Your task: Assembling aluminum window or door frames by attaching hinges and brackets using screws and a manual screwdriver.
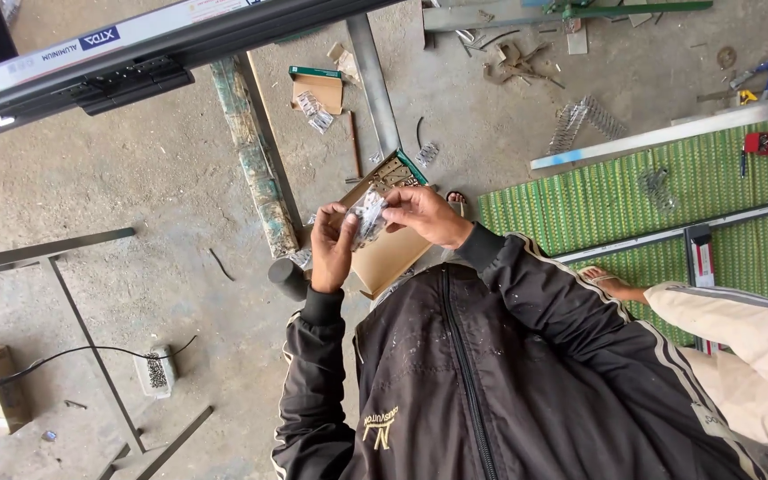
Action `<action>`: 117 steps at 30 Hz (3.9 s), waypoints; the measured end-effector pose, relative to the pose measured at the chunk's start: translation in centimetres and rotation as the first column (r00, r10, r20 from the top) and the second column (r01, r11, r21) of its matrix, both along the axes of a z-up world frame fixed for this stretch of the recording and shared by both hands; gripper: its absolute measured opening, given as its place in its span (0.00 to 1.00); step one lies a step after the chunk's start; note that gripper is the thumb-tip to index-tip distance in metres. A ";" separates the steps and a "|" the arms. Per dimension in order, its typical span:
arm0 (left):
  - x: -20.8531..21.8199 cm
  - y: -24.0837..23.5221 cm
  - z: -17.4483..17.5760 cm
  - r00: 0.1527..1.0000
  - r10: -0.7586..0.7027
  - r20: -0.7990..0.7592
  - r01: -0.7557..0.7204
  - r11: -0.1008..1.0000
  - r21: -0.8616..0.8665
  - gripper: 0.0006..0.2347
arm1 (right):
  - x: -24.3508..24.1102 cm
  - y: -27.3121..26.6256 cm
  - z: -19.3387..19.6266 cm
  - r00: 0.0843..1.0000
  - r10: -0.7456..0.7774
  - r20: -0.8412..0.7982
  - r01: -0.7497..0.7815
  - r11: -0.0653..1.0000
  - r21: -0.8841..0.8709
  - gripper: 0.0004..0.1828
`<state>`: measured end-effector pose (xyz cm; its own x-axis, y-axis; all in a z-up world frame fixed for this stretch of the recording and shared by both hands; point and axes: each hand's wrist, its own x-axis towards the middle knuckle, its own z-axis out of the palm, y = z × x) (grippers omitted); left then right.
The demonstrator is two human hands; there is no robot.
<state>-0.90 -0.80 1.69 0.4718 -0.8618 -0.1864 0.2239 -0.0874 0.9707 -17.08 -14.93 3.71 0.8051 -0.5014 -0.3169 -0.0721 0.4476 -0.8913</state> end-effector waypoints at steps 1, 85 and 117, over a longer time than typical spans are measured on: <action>-0.1 0.0 -0.4 0.999 0.009 0.042 -0.008 1.000 -0.019 0.09 | 0.2 0.3 0.2 0.998 -0.050 0.043 0.045 0.994 0.102 0.05; 0.7 -11.2 5.3 0.774 0.353 0.525 -0.344 0.932 -0.118 0.12 | 5.2 -2.9 2.2 0.965 -0.260 -0.020 -0.078 -0.217 -0.973 0.11; 2.1 -10.2 25.2 0.331 -0.191 0.924 0.393 0.918 0.049 0.06 | 1.2 -5.6 15.5 0.934 0.209 0.291 0.007 0.802 -0.597 0.10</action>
<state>1.18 -10.98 26.93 -0.0226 -0.9461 0.3230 -0.7930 0.2137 0.5705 -15.84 -20.55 19.26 0.8616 -0.4116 0.2970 0.2551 -0.1548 -0.9544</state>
